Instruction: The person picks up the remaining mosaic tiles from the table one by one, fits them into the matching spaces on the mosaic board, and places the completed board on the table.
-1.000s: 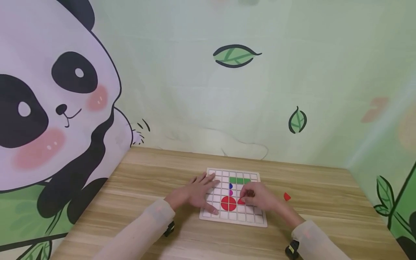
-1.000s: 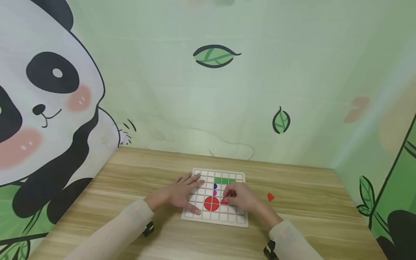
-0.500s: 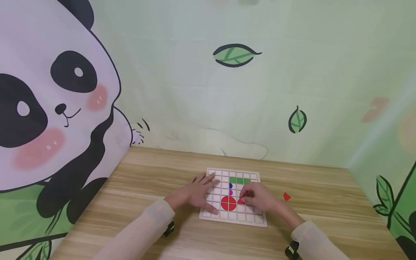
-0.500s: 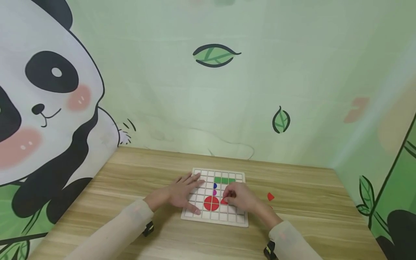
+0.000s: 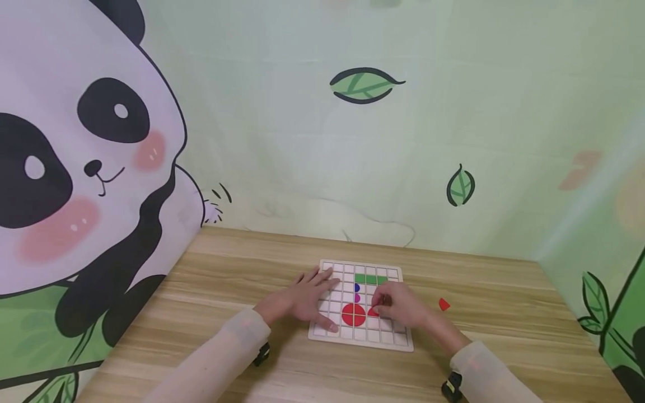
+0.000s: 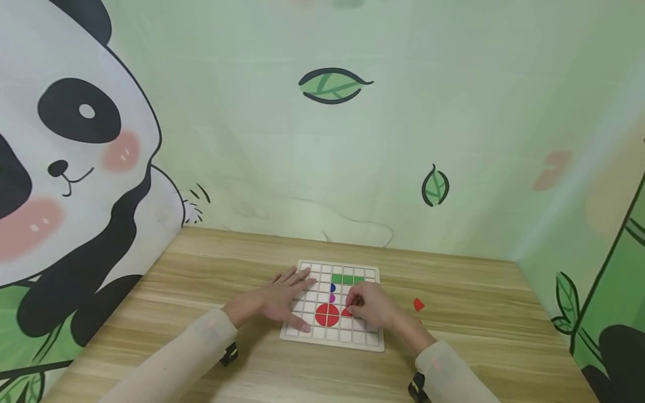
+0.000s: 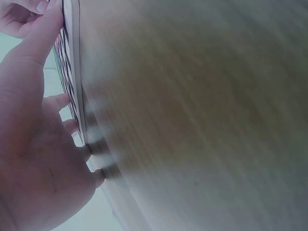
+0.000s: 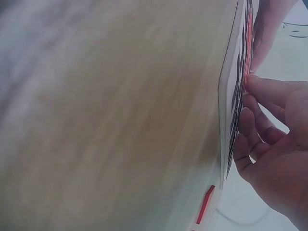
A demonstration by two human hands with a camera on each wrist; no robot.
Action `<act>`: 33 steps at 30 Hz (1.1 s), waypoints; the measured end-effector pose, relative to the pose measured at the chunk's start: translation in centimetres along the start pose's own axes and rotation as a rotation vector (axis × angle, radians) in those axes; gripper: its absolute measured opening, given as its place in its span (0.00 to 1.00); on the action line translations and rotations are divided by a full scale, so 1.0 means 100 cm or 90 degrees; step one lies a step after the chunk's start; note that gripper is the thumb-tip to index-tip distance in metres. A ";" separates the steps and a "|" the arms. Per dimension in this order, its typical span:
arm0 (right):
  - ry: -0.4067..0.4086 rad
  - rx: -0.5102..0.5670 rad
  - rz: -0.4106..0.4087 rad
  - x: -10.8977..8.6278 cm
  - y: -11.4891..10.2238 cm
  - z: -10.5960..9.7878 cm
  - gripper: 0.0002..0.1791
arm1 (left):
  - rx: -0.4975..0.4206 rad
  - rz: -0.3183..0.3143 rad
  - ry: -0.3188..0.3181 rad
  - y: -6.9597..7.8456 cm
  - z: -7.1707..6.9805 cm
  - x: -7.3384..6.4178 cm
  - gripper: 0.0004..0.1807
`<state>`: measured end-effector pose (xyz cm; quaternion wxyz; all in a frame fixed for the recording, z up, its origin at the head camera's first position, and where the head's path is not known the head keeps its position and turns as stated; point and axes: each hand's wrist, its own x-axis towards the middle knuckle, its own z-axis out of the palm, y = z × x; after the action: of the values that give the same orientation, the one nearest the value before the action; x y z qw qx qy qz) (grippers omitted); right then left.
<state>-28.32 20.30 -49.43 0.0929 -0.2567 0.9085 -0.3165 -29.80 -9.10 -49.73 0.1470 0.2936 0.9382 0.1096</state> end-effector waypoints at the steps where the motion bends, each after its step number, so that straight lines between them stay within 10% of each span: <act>1: -0.001 0.002 -0.001 0.000 0.000 0.000 0.04 | -0.001 0.002 0.000 0.000 0.000 0.000 0.65; 33: 0.122 0.012 0.006 -0.035 0.021 -0.051 0.07 | -0.016 0.004 -0.007 -0.001 -0.002 -0.001 0.64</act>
<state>-27.85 26.22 -46.71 0.0095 -0.2199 0.9116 -0.3473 -29.87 -9.30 -49.53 0.1554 0.2953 0.9350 0.1202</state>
